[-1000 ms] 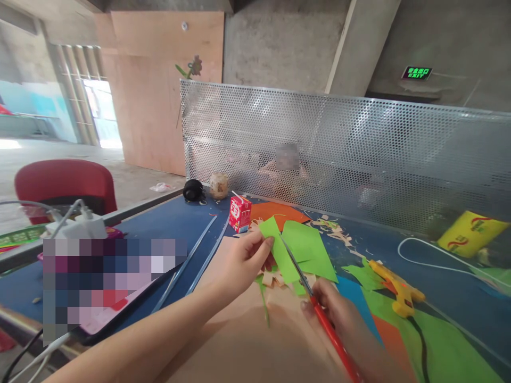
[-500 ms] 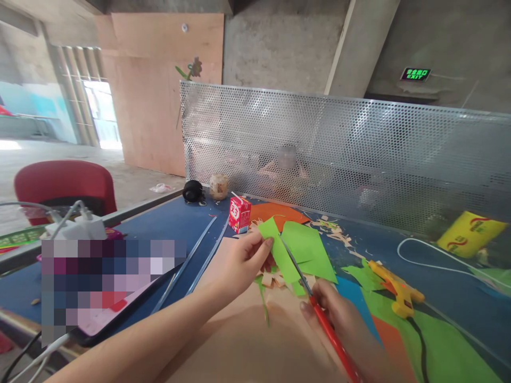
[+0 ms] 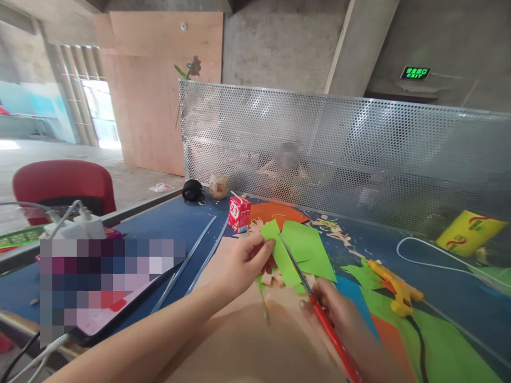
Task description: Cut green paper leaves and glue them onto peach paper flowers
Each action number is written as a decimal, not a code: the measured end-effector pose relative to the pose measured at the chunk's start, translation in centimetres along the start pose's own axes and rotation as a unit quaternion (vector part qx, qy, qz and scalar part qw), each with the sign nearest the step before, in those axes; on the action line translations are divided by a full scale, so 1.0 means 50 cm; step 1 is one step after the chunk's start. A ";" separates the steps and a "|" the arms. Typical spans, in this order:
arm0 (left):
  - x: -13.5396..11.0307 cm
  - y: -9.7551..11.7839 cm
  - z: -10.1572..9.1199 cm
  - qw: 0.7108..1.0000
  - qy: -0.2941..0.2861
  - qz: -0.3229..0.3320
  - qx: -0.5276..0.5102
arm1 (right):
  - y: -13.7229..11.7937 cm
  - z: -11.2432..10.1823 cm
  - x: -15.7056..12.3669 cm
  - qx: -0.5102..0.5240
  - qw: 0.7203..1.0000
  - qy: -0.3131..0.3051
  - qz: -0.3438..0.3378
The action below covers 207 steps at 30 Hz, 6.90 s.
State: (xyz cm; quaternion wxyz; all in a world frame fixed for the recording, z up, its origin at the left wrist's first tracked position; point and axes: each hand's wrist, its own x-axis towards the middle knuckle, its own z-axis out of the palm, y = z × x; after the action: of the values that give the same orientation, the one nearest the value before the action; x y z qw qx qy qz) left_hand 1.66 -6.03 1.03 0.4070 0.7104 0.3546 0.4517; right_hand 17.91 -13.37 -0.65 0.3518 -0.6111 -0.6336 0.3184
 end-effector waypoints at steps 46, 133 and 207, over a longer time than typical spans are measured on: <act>-0.004 -0.002 0.008 0.998 -0.048 -0.001 -0.038 | 0.004 0.003 0.005 -0.001 1.000 0.006 -0.002; 0.025 -0.029 -0.001 0.997 -0.005 -0.018 0.070 | 0.060 -0.041 0.059 -0.125 0.988 0.090 0.016; 0.008 -0.041 0.026 0.972 -0.211 -0.011 0.106 | 0.047 -0.014 0.064 0.190 0.982 0.019 -0.002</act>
State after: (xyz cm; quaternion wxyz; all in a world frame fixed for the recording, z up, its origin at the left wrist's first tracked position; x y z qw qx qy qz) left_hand 2.73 -5.17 -1.02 0.3999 0.8249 0.3146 0.2463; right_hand 19.77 -10.07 -2.06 0.4743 -0.5375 -0.5561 0.4206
